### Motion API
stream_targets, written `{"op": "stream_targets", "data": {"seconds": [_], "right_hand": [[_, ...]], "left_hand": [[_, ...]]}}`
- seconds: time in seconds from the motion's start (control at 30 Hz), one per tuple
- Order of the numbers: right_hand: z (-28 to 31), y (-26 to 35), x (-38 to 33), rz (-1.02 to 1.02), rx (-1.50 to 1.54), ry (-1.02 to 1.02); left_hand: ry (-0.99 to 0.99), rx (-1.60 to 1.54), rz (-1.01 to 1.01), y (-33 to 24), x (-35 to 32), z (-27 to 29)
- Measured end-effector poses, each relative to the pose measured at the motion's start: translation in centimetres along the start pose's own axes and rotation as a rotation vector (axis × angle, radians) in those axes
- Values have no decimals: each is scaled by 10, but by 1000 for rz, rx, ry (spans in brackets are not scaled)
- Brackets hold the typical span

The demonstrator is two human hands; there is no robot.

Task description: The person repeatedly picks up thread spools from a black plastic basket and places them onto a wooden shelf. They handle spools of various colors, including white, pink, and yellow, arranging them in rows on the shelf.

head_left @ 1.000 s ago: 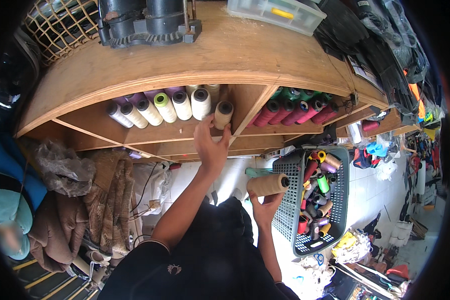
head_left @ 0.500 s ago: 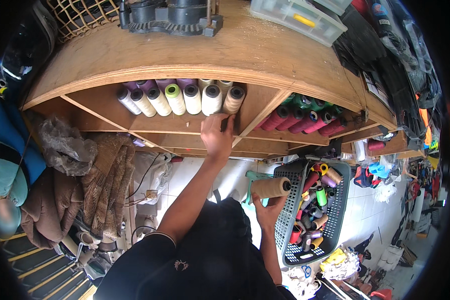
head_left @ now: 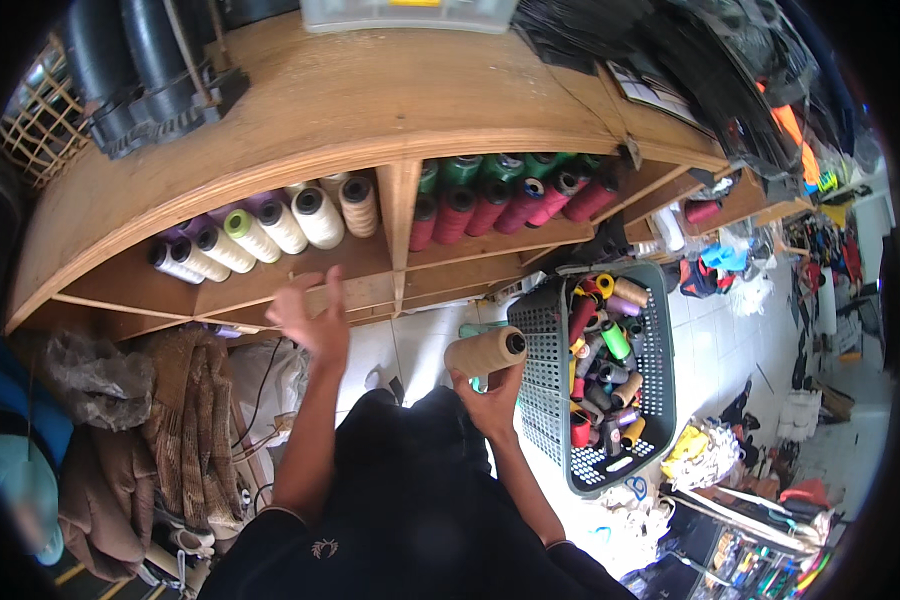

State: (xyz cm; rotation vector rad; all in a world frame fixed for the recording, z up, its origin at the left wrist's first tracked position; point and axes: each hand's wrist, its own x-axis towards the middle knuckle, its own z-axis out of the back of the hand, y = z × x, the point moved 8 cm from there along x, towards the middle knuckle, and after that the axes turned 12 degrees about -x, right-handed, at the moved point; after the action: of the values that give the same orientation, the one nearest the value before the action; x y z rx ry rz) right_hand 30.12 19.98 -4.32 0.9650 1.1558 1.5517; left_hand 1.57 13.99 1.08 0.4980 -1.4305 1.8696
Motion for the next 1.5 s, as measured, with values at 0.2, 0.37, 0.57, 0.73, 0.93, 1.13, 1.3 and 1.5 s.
{"op": "stream_targets", "data": {"seconds": [0.2,0.37,0.57,0.73,0.93,1.13,1.3,1.5], "right_hand": [[-4,-11,-3,14,-34,-24],[-27,5,-5,14,-33,13],[-61,26,-9,45,-33,98],[-73,26,-8,71,-91,142],[-81,35,-3,88,-65,191],[-83,31,-3,66,-50,205],[-88,31,-4,69,-28,217],[-92,39,0,116,-29,223]], "left_hand": [[-261,230,217,66,23,68],[-15,492,207,73,42,60],[37,287,319,77,59,42],[-175,-35,378,85,69,36],[-439,-147,407,91,80,26],[-559,-138,458,94,82,26],[-607,-96,467,93,81,26],[-584,-93,468,91,83,27]]}}
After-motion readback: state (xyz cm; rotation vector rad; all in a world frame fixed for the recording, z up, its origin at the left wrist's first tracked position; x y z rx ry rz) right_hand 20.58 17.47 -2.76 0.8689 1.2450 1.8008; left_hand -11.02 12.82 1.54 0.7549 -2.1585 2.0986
